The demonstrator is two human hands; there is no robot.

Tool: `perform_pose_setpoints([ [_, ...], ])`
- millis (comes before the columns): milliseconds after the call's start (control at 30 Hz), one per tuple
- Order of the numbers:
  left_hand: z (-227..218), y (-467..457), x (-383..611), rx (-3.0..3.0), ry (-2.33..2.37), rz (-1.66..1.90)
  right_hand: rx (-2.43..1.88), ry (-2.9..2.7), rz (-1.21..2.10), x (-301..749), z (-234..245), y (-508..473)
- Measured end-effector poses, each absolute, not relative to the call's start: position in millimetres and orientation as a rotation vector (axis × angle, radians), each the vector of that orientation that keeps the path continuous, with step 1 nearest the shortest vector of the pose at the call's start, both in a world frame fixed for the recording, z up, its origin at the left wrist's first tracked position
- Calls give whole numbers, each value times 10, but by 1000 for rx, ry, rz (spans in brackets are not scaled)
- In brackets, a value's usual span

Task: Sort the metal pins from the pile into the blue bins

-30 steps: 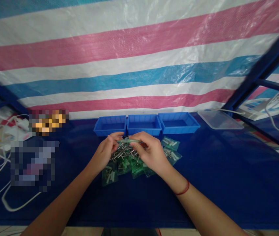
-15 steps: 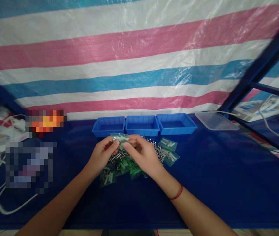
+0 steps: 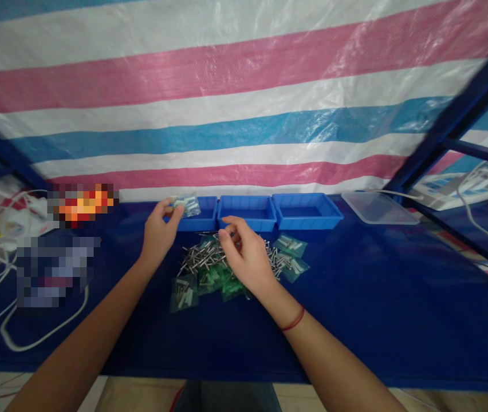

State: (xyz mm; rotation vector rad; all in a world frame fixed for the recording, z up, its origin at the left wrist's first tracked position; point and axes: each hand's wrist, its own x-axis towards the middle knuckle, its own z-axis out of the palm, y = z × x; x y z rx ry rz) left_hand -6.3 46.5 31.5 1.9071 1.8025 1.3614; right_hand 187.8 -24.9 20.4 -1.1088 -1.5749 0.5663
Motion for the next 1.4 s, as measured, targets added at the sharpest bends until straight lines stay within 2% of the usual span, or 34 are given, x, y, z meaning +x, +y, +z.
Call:
perform_pose_setpoints([
  [133,422,612,-80,2114,2146,1029,-1096,-1864,376,1932,178,-272],
  [200,424,542,-68,2220,2233,1009,-1024,-2093,270,1945,191,-306],
  [500,258,163,-31,2347,1697,1223,-681,-2582,-21,1607,141,-519],
  [600,279,157,-52,2337,1524,1281,-704,-2506,-51,1558,110,-528],
  [700,333,109,-77,2224,1313,1333,-816,-2237,126,1630,109,-500],
  [833,365,-10,-37,2215,993,1099,-1016,-1795,405,1784,90,-430],
  [933,330,-65,45,2250,961,935,-1103,-1579,664,1859,58,-384],
  [1067,284,-71,111,2135,1047,949,-1016,-1497,894,1890,25,-345],
  [1233,286,-71,99,2016,1014,1026,-946,-1610,816,1908,-8,-318],
  [1400,199,6,77,1717,967,1060,-880,-1737,373,1957,86,-326],
])
